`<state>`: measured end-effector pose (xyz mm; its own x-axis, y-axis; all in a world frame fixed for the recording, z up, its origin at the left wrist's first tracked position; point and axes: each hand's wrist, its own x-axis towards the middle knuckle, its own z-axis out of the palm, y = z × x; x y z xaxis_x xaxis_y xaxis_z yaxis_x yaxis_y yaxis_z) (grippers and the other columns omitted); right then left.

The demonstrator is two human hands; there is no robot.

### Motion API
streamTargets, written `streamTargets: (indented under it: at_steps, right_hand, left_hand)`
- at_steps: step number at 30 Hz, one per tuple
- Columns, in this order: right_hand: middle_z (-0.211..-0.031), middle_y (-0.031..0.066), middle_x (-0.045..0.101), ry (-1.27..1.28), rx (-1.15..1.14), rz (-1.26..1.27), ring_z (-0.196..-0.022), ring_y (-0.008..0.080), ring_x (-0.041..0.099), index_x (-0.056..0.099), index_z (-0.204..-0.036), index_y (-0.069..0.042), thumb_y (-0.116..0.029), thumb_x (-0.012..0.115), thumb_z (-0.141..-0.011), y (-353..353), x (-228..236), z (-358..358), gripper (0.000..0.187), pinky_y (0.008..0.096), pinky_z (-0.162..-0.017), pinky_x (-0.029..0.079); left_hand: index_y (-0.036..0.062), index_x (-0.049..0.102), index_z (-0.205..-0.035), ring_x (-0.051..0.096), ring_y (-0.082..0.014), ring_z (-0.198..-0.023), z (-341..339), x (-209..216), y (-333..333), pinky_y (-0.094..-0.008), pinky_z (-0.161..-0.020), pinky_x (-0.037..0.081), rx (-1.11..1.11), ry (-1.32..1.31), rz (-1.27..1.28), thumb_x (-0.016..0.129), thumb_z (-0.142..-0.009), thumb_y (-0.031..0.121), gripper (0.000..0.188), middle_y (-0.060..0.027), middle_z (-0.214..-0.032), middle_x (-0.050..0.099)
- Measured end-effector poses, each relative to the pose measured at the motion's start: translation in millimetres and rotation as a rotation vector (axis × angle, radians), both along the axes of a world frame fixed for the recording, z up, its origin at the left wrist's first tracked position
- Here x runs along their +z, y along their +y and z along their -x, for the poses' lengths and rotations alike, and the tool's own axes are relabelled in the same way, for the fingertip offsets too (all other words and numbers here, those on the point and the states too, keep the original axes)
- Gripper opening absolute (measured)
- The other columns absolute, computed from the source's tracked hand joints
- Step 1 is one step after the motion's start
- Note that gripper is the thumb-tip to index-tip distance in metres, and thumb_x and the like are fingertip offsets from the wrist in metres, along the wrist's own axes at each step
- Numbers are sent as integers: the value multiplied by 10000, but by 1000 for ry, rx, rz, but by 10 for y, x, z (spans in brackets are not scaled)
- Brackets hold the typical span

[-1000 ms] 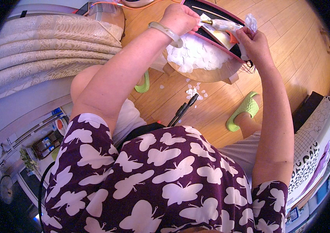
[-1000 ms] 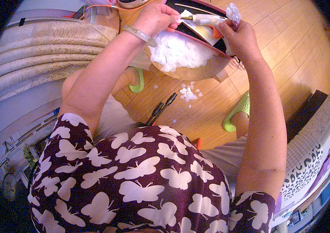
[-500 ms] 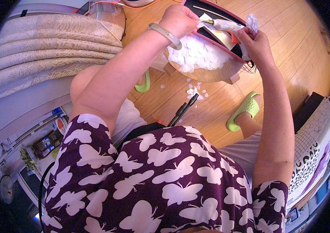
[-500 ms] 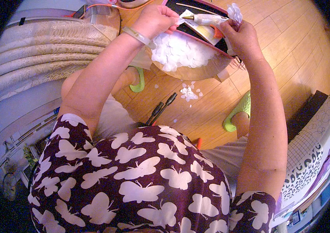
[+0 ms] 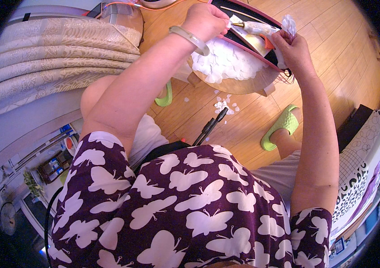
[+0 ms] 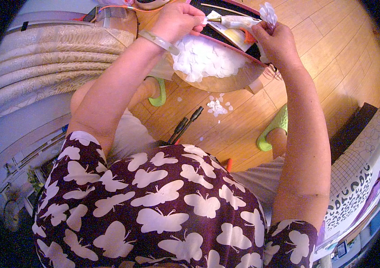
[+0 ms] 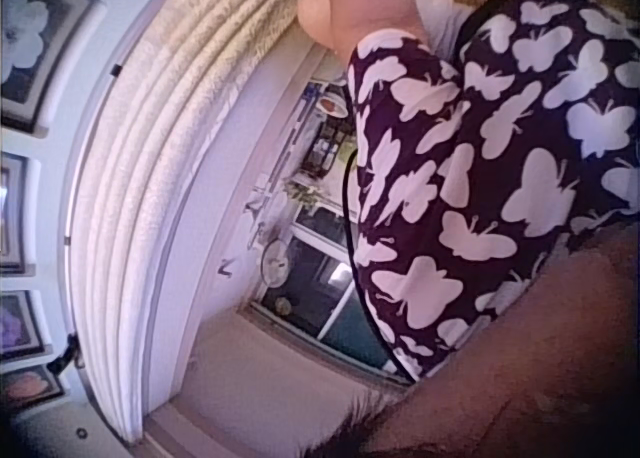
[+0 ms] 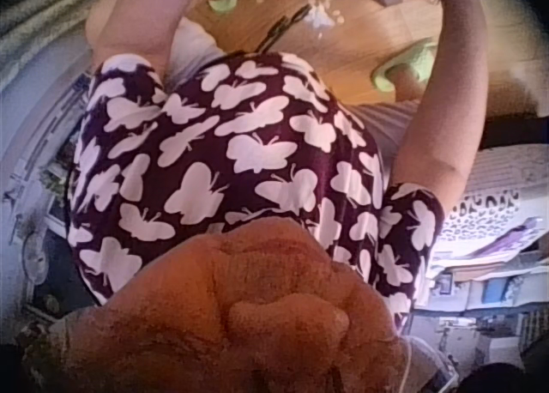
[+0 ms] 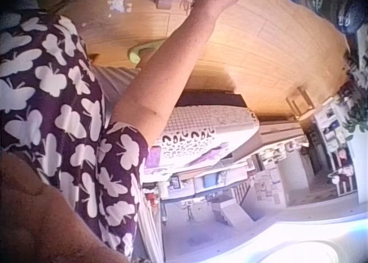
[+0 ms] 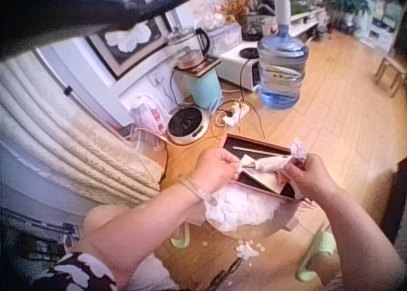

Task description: The person assembles small white plastic objects by attaching them to pink ribbons by hand while sitting on the floor.

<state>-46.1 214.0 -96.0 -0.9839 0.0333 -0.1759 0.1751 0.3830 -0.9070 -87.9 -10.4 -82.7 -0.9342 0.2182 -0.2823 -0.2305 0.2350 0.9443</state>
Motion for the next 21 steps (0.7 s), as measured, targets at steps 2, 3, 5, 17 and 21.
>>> streamTargets:
  at_steps: [2,3,5,17,21]
  right_hand:
    - [-625,24,555,-2,3,-6,-549,92,489,572,-745,-5,-217,587,-772,-2,4,4,214,253,-502,402]
    - [-624,24,554,-16,8,-9,-550,92,489,572,-745,-6,-219,587,-771,1,3,8,215,254,-503,403]
    - [-623,23,554,-30,12,-13,-551,93,490,573,-745,-6,-220,588,-770,2,6,9,216,255,-503,404]
    - [-643,28,563,-35,3,33,-561,93,498,585,-766,-11,-219,590,-770,20,-21,9,209,250,-514,411]
    - [-653,36,571,-43,10,32,-568,96,506,582,-765,-7,-218,590,-769,12,-3,9,211,251,-519,415]
  left_hand:
    - [-12,585,-699,536,-117,-498,1,29,-14,-237,-453,448,4,-4,-18,571,-719,10,33,-69,-600,571]
    - [-10,586,-701,534,-116,-497,6,63,-14,-234,-453,448,14,-49,-14,568,-720,5,30,-66,-599,570]
    - [-8,587,-702,531,-114,-496,8,100,-28,-231,-453,449,23,-95,-10,566,-721,0,30,-64,-597,568]
    - [3,585,-688,525,-97,-494,9,-14,-61,-218,-450,429,-34,140,73,586,-705,1,18,-40,-587,564]
    - [0,581,-702,534,-108,-505,27,-94,-41,-229,-463,441,-33,111,12,583,-708,-4,7,-54,-601,569]
